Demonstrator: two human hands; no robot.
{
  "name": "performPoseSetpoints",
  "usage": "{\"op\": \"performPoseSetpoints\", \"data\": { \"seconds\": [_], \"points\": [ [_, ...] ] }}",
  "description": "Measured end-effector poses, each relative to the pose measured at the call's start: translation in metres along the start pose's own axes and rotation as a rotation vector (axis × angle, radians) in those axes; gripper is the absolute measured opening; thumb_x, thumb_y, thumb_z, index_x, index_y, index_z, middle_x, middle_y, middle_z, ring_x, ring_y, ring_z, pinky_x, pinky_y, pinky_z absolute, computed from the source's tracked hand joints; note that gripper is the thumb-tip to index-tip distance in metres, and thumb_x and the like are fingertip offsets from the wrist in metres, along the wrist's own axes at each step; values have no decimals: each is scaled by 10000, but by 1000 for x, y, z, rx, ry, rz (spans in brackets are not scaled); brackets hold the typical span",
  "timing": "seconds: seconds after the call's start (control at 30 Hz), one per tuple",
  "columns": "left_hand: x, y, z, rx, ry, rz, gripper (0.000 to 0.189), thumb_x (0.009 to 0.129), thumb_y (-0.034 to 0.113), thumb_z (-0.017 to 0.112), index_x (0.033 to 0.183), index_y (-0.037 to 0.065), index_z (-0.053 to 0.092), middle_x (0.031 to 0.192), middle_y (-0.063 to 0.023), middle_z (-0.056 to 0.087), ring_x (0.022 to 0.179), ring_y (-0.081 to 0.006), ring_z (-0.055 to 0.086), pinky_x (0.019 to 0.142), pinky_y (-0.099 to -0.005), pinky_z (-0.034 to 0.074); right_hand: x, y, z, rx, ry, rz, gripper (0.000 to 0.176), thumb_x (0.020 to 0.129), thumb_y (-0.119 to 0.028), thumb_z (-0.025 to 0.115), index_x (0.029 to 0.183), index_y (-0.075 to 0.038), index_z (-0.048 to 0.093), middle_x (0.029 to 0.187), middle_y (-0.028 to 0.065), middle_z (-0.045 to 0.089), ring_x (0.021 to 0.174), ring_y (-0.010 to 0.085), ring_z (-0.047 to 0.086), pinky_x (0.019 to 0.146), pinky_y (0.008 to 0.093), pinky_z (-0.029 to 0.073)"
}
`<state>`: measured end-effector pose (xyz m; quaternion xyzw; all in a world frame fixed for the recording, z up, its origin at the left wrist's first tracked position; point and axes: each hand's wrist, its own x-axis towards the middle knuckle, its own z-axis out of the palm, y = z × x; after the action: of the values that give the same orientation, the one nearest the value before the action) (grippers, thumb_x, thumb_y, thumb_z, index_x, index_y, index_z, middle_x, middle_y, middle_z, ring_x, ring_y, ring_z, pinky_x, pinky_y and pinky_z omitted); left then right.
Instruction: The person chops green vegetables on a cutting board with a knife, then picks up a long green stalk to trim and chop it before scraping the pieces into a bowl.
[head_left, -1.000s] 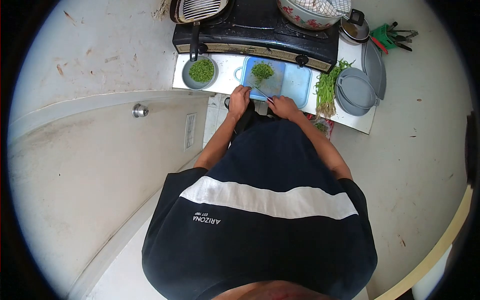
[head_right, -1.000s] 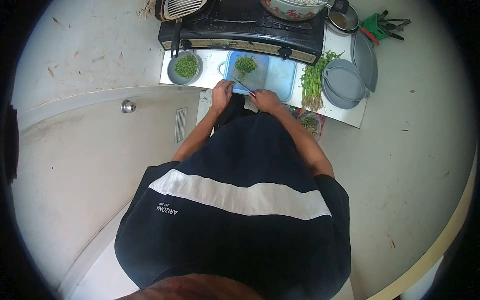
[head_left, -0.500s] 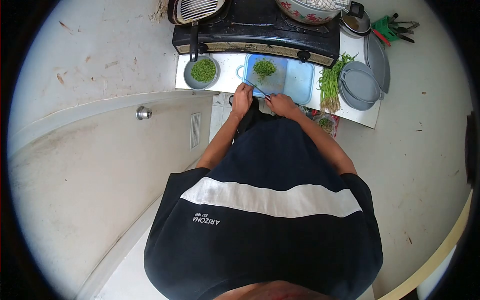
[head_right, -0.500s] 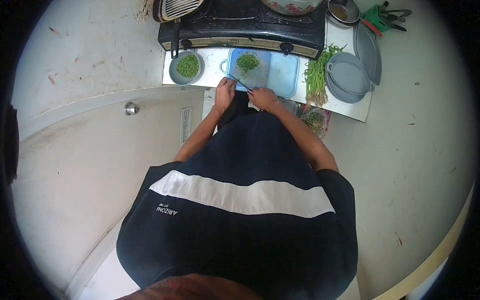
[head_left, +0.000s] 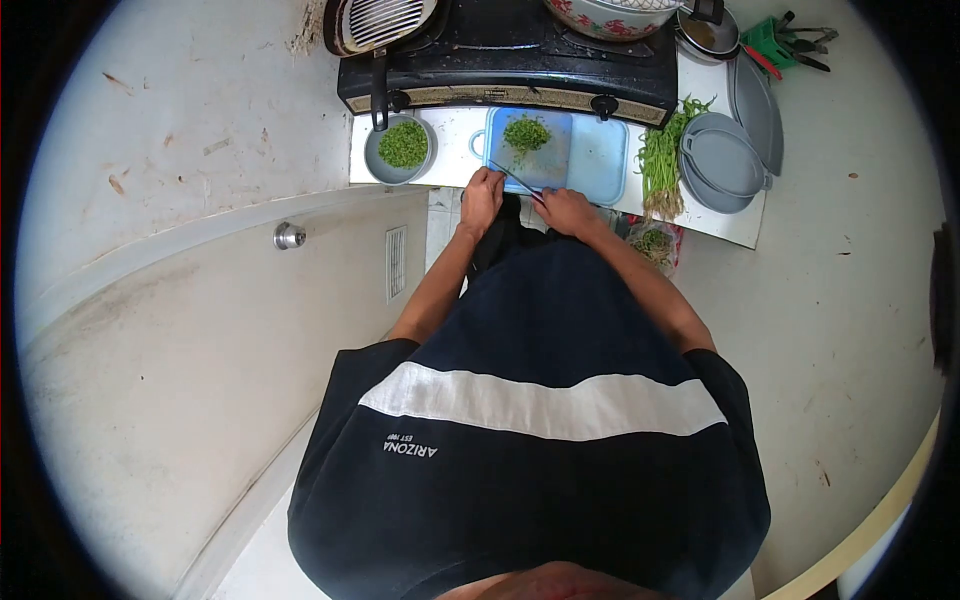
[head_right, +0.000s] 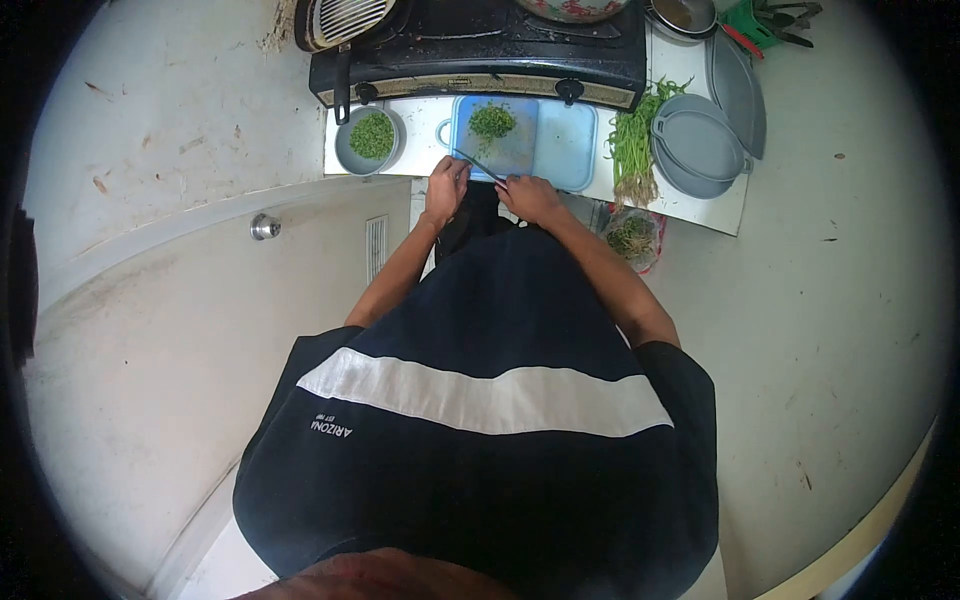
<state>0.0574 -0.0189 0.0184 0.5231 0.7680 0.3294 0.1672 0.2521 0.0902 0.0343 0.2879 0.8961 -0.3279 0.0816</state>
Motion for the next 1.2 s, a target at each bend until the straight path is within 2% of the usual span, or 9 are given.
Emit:
{"op": "performPoseSetpoints", "data": {
  "seconds": [0.17, 0.33, 0.57, 0.63, 0.67, 0.73, 0.83, 1.2],
  "points": [
    [-3, -1, 1, 9, 16, 52, 122, 885, -9, 671, 988, -1, 737, 908, -190, 640, 867, -385, 654, 777, -467, 548, 8, 1, 14, 27, -33, 9, 467, 1037, -413, 529, 983, 18, 700, 844, 255, 725, 812, 443, 723, 749, 538, 584],
    [-6, 3, -2, 34, 30, 93, 125, 878, -21, 674, 987, -12, 734, 900, -199, 636, 857, -383, 651, 778, -472, 546, 19, 1, 26, -21, 33, -5, 481, 1035, -430, 530, 981, 16, 703, 845, 252, 726, 808, 432, 726, 754, 540, 583],
    [-3, 0, -1, 0, 41, 39, 102, 902, -9, 669, 982, -7, 732, 878, -190, 633, 824, -382, 647, 749, -471, 538, 4, 12, 17, 4, 30, 22, 474, 1033, -427, 529, 987, 15, 694, 834, 244, 723, 795, 443, 717, 749, 545, 577],
    [-4, -4, -1, 9, 10, 31, 154, 936, 41, 670, 1072, 22, 739, 914, -185, 657, 812, -386, 662, 747, -461, 533, 4, 10, 12, 30, 15, 26, 487, 1037, -439, 523, 965, 3, 713, 841, 235, 728, 808, 427, 724, 758, 526, 585],
    [-5, -4, -2, 10, 10, 30, 154, 936, 41, 670, 1072, 22, 739, 914, -185, 657, 812, -386, 662, 747, -461, 533, 4, 10, 12, 32, 15, 25, 487, 1037, -439, 523, 965, 3, 713, 841, 235, 728, 808, 427, 724, 758, 526, 585],
    [-5, -2, -3, 1, -12, -5, 156, 934, 33, 670, 1073, 18, 738, 910, -186, 654, 825, -383, 669, 746, -458, 535, 5, 10, 11, 42, 27, 1, 475, 1035, -424, 525, 980, 16, 693, 810, 245, 717, 774, 449, 710, 735, 553, 574],
    [-5, -1, -1, -33, 6, -23, 161, 917, 11, 670, 1062, 11, 739, 914, -189, 649, 833, -381, 671, 749, -451, 536, 3, 4, 5, 16, -34, 20, 480, 1040, -426, 522, 974, 6, 720, 842, 241, 728, 819, 434, 725, 763, 529, 587],
    [-7, 3, -3, -46, 37, 28, 200, 873, -49, 661, 1057, -21, 735, 962, -185, 653, 875, -368, 672, 789, -434, 548, 15, -2, 11, -1, 26, -25, 465, 1035, -414, 534, 946, 6, 712, 834, 237, 729, 808, 425, 730, 749, 534, 587]
  ]
}}
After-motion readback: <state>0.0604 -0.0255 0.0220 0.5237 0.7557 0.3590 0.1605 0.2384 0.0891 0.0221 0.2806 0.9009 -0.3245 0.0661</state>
